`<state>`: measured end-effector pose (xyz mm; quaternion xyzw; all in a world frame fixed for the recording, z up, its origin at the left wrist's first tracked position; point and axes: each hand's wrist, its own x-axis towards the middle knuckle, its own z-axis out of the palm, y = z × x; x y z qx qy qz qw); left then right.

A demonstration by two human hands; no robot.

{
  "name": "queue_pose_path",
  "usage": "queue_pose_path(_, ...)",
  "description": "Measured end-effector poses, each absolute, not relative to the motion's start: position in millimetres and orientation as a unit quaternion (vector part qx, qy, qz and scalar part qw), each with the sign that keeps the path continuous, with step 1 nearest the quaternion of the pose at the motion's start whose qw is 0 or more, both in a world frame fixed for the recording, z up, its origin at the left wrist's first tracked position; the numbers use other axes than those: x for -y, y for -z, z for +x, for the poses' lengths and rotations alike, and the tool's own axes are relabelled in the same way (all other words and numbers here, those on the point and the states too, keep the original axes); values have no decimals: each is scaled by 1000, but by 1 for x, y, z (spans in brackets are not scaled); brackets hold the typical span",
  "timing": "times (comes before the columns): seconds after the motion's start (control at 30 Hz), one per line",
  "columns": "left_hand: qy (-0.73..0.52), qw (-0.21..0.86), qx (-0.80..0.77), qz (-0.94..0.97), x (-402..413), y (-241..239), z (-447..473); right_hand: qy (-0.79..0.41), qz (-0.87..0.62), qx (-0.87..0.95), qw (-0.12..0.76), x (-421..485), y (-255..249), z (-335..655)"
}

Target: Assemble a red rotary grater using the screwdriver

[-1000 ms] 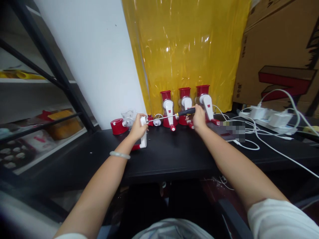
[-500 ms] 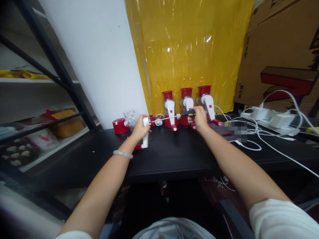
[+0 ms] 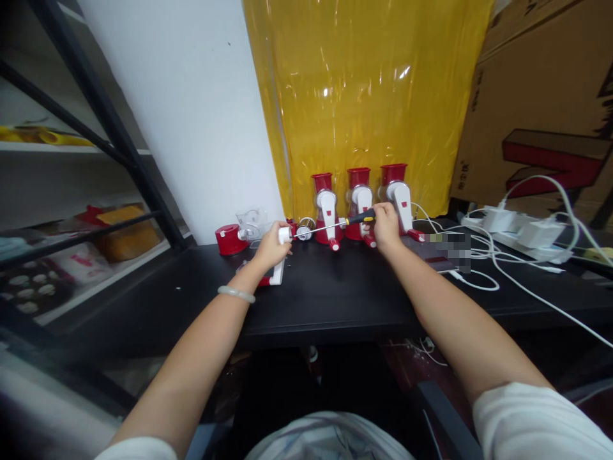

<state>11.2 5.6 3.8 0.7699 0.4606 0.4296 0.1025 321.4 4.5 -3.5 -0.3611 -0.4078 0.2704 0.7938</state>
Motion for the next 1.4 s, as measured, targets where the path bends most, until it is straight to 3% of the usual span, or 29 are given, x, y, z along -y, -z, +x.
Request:
queue_pose_path(1.23, -458, 80, -459, 757, -1, -10, 12, -236, -390, 439, 774, 1, 2, 319)
queue_pose_path(1.4, -460, 84, -451, 760, -2, -9, 12, -280, -390, 410, 775, -2, 3, 322)
